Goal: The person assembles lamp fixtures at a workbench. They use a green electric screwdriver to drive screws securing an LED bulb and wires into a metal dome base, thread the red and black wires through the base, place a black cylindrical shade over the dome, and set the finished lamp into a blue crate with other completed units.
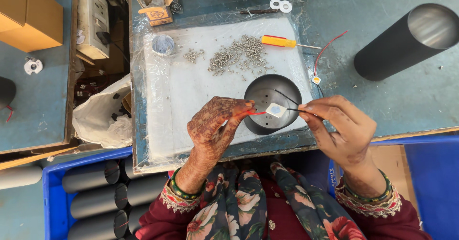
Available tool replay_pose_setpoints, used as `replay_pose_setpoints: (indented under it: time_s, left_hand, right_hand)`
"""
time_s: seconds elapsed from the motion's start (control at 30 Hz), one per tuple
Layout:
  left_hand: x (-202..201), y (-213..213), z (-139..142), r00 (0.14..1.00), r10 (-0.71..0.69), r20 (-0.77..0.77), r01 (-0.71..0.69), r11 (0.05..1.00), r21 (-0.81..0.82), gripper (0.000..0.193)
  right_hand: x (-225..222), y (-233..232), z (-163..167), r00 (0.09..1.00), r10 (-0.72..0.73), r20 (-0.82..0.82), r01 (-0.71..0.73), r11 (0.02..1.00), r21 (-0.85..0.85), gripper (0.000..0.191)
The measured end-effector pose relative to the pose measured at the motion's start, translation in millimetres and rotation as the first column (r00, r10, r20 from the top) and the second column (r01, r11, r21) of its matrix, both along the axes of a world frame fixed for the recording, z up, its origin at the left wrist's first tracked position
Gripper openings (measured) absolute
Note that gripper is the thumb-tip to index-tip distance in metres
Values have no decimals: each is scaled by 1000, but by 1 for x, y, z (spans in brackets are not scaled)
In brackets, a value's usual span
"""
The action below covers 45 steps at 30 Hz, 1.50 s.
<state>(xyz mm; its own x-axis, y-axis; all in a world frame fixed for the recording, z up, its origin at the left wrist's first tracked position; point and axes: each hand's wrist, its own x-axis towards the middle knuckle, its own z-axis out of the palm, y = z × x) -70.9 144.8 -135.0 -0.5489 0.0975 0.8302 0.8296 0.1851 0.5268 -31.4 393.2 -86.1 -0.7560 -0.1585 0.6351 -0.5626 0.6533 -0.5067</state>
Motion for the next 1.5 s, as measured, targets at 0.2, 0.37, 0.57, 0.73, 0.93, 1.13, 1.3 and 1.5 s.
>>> replay_pose_setpoints:
  time_s: [0.2, 0.37, 0.57, 0.73, 0.93, 1.13, 1.3, 1.5]
  left_hand:
    - [1, 1, 2, 999, 32, 17, -31, 999, -43, 61]
    - [3, -1, 6, 1000, 12, 10, -11, 999, -36, 61]
    - [3, 0, 0, 1000, 10, -5, -10, 1000, -14, 68]
    - [1, 4, -3, 1000, 20, -3, -20, 1000, 19, 61]
    - [7, 0, 4, 980, 76, 181, -68, 996, -50, 22]
    - [-2, 1, 1, 954, 153, 258, -90, 966, -242, 22]
    - [-12, -4, -12, 959, 116, 258, -82, 987, -137, 23]
    - [-25, -1, -36, 943, 58, 328, -50, 998, -34, 16]
  right_hand:
    - [2, -1, -1, 1000, 1, 17, -1, 1000, 2, 12]
    - [3, -2, 0, 1000, 11, 23, -10, 1000, -10, 12]
    - [5, -2, 0, 1000, -1, 25, 2, 1000, -7, 12]
    - [5, -1, -1, 1000, 5, 28, -5, 1000, -6, 11]
    - [6, -4, 3, 999, -6, 36, 6, 1000, 2, 11]
    - [-3, -7, 19, 989, 4, 144, -9, 1000, 30, 14]
    - [-21, -16, 31, 987, 29, 157, -47, 993, 111, 14]
    - [-42, -26, 40, 968, 59, 244, -96, 985, 145, 13]
